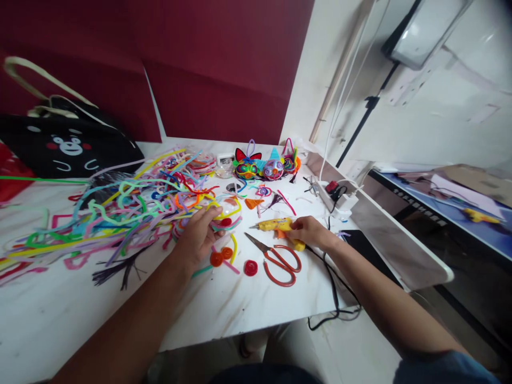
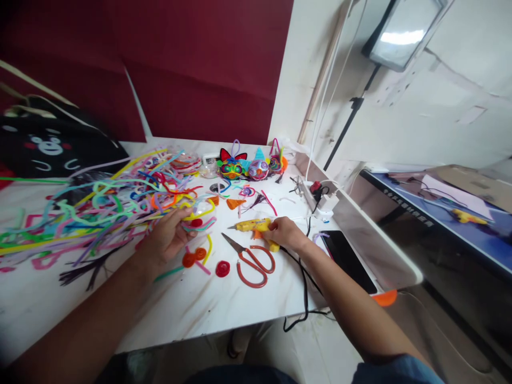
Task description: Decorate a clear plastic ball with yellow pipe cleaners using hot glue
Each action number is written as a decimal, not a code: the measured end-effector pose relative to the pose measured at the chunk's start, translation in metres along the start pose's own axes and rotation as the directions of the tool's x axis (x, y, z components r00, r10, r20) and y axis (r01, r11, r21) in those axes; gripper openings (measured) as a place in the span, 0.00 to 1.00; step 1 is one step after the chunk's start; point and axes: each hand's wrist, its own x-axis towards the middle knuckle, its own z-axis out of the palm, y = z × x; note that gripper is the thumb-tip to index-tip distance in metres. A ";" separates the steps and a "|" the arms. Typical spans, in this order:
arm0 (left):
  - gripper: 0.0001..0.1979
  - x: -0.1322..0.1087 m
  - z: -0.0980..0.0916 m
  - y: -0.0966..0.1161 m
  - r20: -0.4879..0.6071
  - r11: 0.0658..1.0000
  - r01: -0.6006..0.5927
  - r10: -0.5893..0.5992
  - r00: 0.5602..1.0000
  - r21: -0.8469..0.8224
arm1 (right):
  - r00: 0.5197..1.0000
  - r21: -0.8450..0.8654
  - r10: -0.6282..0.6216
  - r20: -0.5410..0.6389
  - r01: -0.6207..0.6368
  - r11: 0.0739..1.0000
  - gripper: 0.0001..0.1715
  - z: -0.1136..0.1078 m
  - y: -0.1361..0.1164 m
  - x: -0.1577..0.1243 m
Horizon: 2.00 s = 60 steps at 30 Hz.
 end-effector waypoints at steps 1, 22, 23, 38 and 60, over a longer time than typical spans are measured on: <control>0.19 0.000 0.000 0.000 -0.005 1.000 0.004 -0.004 1.000 -0.003 | 0.999 0.119 0.022 0.024 -0.024 0.993 0.13 0.000 0.001 0.000; 0.19 -0.003 0.002 -0.003 -0.080 0.997 0.067 -0.064 0.995 0.032 | 0.943 0.574 -0.320 -0.089 0.311 0.757 0.25 0.022 -0.029 -0.068; 0.20 -0.003 0.002 -0.002 -0.087 0.997 0.073 -0.070 0.994 0.031 | 0.943 0.574 -0.319 -0.095 0.313 0.757 0.25 0.024 -0.030 -0.068; 0.20 -0.004 -0.003 -0.007 -0.070 0.995 0.060 -0.054 0.996 0.082 | 0.880 0.504 -0.453 -0.140 0.457 0.732 0.24 0.040 -0.037 -0.065; 0.18 -0.009 0.001 -0.002 -0.030 0.997 0.045 -0.043 0.999 0.058 | 0.823 0.361 -0.532 -0.201 0.567 0.741 0.20 0.049 -0.035 -0.062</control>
